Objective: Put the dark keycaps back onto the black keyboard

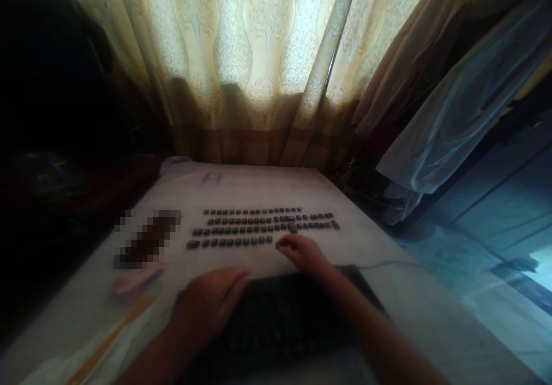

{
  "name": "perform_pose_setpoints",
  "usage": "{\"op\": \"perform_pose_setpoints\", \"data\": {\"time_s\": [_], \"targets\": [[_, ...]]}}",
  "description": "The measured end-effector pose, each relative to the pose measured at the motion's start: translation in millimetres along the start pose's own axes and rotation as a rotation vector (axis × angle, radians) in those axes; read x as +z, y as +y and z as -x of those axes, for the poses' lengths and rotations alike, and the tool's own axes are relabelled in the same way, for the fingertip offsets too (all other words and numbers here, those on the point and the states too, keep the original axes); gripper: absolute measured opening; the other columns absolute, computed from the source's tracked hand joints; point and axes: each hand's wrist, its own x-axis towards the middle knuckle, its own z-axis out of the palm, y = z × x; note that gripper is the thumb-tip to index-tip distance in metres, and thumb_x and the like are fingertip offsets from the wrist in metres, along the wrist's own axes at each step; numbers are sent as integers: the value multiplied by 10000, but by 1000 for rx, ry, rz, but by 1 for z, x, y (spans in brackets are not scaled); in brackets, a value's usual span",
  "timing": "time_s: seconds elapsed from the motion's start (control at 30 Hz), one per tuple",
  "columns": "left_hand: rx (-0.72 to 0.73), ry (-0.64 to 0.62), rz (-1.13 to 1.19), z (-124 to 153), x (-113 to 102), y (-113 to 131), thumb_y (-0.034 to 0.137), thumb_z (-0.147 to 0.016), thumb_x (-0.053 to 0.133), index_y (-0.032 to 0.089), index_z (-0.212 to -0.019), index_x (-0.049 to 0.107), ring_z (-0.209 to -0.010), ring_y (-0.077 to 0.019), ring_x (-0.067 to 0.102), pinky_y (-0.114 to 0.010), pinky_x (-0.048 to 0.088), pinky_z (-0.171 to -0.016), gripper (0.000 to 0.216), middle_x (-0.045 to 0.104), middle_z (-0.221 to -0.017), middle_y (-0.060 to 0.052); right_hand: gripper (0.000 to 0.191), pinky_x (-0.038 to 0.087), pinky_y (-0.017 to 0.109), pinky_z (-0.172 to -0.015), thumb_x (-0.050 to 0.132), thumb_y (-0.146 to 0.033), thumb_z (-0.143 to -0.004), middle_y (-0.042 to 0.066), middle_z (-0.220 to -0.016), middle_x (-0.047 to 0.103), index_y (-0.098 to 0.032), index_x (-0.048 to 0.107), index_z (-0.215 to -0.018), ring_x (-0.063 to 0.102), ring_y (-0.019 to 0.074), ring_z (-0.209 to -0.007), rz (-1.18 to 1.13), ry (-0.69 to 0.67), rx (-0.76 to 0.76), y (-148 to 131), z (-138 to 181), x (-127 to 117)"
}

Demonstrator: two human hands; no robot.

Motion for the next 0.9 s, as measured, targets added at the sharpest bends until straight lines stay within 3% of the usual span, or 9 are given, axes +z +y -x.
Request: {"op": "perform_pose_setpoints", "data": {"time_s": [0.13, 0.3, 0.9], "targets": [[-105, 35, -163, -13, -23, -30, 420, -908, 401, 247, -1017, 710, -866, -228, 717, -355, 533, -791, 370, 767, -976, -24, 215, 500, 294, -795, 604, -205, -863, 70, -1010, 753, -185, 719, -1044, 695, 200, -886, 49, 20, 72, 10, -24, 13], [-231, 17, -204, -18, -36, -52, 455, -884, 402, 254, -1047, 708, -883, -223, 717, -338, 525, -798, 401, 766, -995, -18, 230, 483, 282, -783, 614, -240, -861, 53, -994, 760, -216, 728, -1059, 690, 206, -902, 106, 8, 89, 24, -38, 23], [-230, -20, -151, -19, -38, -50, 479, -869, 405, 253, -1039, 708, -866, -225, 715, -333, 521, -783, 415, 770, -950, -14, 286, 466, 292, -857, 602, -257, -869, 52, -1079, 746, -232, 709, -1133, 666, 222, -1005, 157, -27, 77, 29, -44, 26]]}}
